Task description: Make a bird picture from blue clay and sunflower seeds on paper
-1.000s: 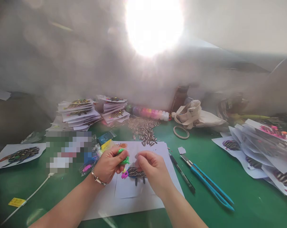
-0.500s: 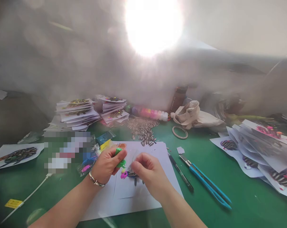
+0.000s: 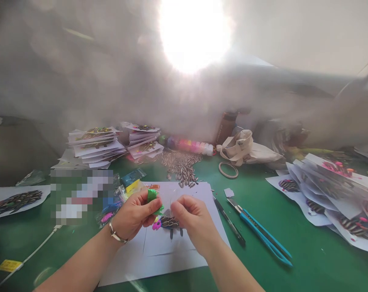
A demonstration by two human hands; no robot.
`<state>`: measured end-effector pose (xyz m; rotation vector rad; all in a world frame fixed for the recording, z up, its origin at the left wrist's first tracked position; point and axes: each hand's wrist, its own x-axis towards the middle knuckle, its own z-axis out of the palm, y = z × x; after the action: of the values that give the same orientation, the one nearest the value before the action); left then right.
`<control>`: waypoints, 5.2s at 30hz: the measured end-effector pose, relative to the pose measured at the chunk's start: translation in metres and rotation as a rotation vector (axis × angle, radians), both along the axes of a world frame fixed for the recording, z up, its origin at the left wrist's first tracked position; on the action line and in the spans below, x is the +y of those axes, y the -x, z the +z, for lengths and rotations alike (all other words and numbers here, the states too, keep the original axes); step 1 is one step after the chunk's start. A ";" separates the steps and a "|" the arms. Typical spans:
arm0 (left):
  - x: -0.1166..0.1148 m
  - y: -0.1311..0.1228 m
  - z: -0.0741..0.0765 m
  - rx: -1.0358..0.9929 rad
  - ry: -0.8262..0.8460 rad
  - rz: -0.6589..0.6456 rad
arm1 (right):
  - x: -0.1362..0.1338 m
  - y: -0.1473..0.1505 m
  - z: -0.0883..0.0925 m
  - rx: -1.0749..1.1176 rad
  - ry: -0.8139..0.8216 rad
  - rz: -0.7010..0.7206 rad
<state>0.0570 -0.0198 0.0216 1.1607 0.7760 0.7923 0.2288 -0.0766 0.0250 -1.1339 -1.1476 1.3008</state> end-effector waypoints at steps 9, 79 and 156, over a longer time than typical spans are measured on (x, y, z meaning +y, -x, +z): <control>0.000 -0.002 0.000 0.036 0.041 0.101 | 0.001 0.001 0.002 0.176 0.094 0.103; -0.008 -0.009 -0.001 -0.077 0.174 -0.034 | 0.002 0.006 -0.006 0.145 0.035 -0.018; -0.020 -0.009 0.008 0.286 -0.443 0.069 | 0.000 0.011 -0.003 0.252 0.245 0.138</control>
<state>0.0664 -0.0401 0.0296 1.6768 0.9056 0.8937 0.2178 -0.0765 0.0219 -1.0412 -0.9103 1.6759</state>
